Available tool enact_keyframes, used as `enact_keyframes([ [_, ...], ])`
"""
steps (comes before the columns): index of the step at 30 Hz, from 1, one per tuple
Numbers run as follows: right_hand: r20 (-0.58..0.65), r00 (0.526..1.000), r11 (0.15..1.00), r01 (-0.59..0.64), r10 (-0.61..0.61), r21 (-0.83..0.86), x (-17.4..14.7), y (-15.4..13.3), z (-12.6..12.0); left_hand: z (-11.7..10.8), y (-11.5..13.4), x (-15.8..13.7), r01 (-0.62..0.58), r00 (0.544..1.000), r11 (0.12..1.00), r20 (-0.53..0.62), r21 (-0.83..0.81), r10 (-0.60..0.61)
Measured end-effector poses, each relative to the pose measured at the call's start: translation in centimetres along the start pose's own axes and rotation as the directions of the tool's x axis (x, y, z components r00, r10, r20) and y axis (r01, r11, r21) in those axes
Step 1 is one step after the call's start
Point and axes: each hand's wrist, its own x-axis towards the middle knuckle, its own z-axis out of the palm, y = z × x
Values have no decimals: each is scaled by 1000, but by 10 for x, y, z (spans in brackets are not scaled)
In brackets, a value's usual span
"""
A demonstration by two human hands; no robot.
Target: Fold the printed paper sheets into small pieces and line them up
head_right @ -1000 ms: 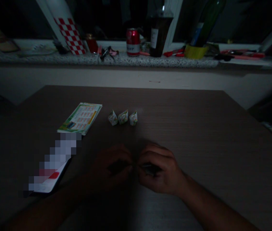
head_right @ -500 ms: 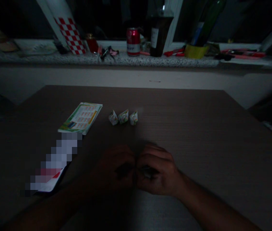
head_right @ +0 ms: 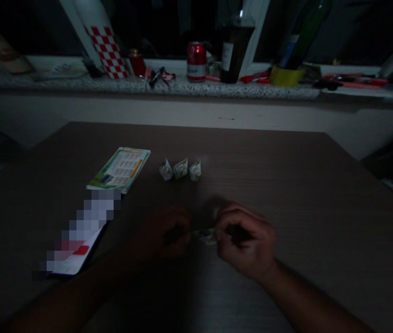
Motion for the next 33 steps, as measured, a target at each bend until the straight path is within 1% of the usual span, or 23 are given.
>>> enact_keyframes([
  [3,-84,994,995,-63,70,78,0,2,-4,-4,3,0,79,997,994,-18,-76,-81],
  [5,-91,992,993,-79,87,88,0,3,-4,-4,7,1,123,991,986,-46,-112,-129],
  [7,-72,993,992,-92,99,90,-1,3,-3,-3,10,3,141,987,983,-54,-120,-148],
  [11,-21,995,990,-94,97,106,-2,4,1,2,12,3,138,990,982,-21,-133,-142],
  [13,16,995,991,-97,96,87,-2,5,2,1,12,2,191,981,974,-11,-121,-194],
  [16,74,994,996,-80,82,-33,-2,7,2,-1,12,1,289,957,956,-5,-55,-290],
  [18,130,991,995,-29,41,-91,-1,8,2,-3,12,0,268,963,963,-7,-20,-268],
  [20,177,984,996,0,16,-93,0,9,2,-4,12,0,222,975,975,-9,1,-222],
  [21,191,981,996,-16,33,-88,0,9,2,-4,13,0,215,977,977,-11,1,-215],
  [25,224,960,986,-164,165,-25,2,7,1,-4,15,0,224,973,973,-45,-46,-226],
  [27,228,952,977,-213,206,5,2,6,1,-4,16,1,214,974,974,-61,-78,-219],
  [33,190,954,970,-241,232,25,4,5,1,-2,16,1,319,938,924,-72,-210,-340],
])
